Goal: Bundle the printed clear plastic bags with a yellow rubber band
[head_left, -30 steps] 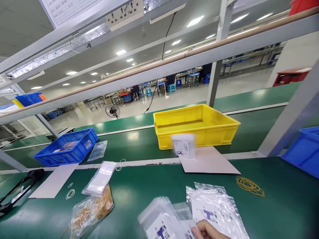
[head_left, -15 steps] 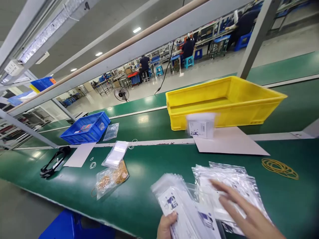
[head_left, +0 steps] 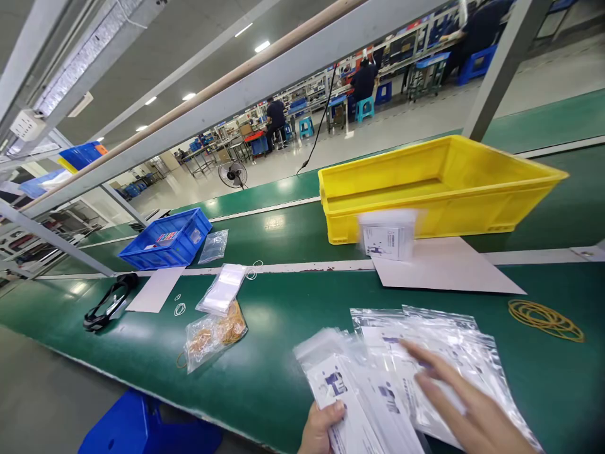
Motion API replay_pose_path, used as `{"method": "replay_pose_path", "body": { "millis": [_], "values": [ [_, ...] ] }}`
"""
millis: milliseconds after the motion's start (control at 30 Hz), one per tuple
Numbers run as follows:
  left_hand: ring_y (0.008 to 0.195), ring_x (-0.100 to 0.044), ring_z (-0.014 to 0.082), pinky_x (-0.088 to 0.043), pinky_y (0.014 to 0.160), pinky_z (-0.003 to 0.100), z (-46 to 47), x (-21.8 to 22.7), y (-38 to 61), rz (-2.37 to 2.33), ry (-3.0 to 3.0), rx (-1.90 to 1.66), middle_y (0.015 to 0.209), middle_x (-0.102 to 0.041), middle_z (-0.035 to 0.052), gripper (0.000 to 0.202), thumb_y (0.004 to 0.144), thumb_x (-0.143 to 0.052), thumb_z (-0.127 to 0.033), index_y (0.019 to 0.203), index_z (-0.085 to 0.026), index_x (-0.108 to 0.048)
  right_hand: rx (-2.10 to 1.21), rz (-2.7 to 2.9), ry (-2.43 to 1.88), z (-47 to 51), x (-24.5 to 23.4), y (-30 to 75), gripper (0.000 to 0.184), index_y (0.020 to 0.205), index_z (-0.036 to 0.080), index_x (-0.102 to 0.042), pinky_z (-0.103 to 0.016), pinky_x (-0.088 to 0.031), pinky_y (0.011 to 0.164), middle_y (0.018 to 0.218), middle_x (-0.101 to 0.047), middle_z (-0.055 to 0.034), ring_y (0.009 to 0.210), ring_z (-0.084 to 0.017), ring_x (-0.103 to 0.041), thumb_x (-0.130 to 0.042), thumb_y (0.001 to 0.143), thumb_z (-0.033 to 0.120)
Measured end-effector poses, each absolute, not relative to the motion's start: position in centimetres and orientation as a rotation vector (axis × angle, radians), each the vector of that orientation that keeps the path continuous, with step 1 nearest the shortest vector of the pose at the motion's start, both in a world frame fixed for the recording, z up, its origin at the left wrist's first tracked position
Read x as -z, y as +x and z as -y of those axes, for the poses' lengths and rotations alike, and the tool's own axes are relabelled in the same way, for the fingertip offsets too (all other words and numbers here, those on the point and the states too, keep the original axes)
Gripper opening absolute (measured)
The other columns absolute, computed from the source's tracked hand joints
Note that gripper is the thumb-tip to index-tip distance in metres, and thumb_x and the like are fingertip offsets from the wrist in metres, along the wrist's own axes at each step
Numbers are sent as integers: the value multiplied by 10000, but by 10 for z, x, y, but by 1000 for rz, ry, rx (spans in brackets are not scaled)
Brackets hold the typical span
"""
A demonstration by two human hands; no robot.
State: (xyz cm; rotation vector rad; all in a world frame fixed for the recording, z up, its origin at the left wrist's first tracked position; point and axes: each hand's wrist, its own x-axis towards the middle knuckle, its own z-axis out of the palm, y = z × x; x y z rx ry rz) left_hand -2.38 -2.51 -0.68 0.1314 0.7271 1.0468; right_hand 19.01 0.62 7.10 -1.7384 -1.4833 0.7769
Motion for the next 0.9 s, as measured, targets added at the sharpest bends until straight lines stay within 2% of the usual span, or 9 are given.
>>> {"method": "replay_pose_path", "body": {
  "millis": [100,167,233,300,433,567,667,767,900],
  "values": [
    [1110,-678,433,-402,1109,590,24,10,-23,-707,136,-1062,903,-790,177,621,550,-889,-361,1065,-65,-709,-1209,1566,-1514,3,-62,176,550,754,245,-660,-284,-605,733,807,-711,-53,874,-273,-707,-398,912,702],
    [1075,-696,421,-397,1113,589,24,12,-27,-716,119,-1063,925,-791,170,628,555,-885,-364,1080,-72,-702,-1246,1475,-1535,1,-49,192,519,727,252,-664,-295,-602,807,826,-714,-43,945,-294,-699,-458,892,699],
    [1064,-700,413,-393,1119,579,24,13,-33,-731,101,-1049,937,-790,172,572,565,-884,-363,1028,-72,-714,-1204,1291,-1639,-8,-36,217,520,815,259,-735,-344,-591,905,1012,-745,-47,1064,-338,-675,-544,809,742],
    [1114,-679,415,-392,1120,575,23,12,-39,-734,108,-1020,952,-787,179,518,597,-877,-352,1002,-68,-722,-1098,1176,-1790,-18,-31,235,614,997,247,-756,-392,-634,787,1137,-725,-78,1060,-372,-675,-535,778,777],
    [1098,-689,403,-409,1105,567,22,9,-40,-721,117,-1046,938,-792,161,499,590,-883,-341,994,-89,-735,-640,1380,-1858,-18,-45,211,815,1416,167,-518,-519,-566,960,1462,-514,-129,1309,-391,-509,-472,831,733],
    [1004,-722,387,-426,1087,567,19,4,-34,-731,106,-1068,988,-789,178,574,537,-903,-342,1019,-85,-723,-1122,1598,-1623,-1,-45,173,554,988,245,-734,-379,-573,954,1200,-707,-67,1169,-329,-632,-433,894,701],
    [929,-739,354,-438,1079,561,17,3,-36,-774,65,-1050,949,-795,165,566,515,-922,-339,984,-89,-727,-1185,1380,-1701,-1,-33,188,567,789,249,-740,-353,-589,917,1069,-746,-59,1080,-352,-670,-518,790,771],
    [919,-741,350,-426,1095,549,15,8,-41,-808,22,-1041,879,-798,142,508,497,-929,-325,904,-93,-734,-991,1093,-1859,-13,-31,214,661,1019,268,-757,-422,-587,940,1198,-708,-51,1170,-381,-620,-535,728,819],
    [1053,-704,406,-412,1098,575,15,17,-39,-767,51,-1069,928,-794,166,517,554,-892,-341,971,-81,-729,-702,1276,-1876,-15,-42,200,784,1427,274,-494,-430,-643,737,1482,-506,-63,1276,-366,-544,-513,813,760]
  ]
}}
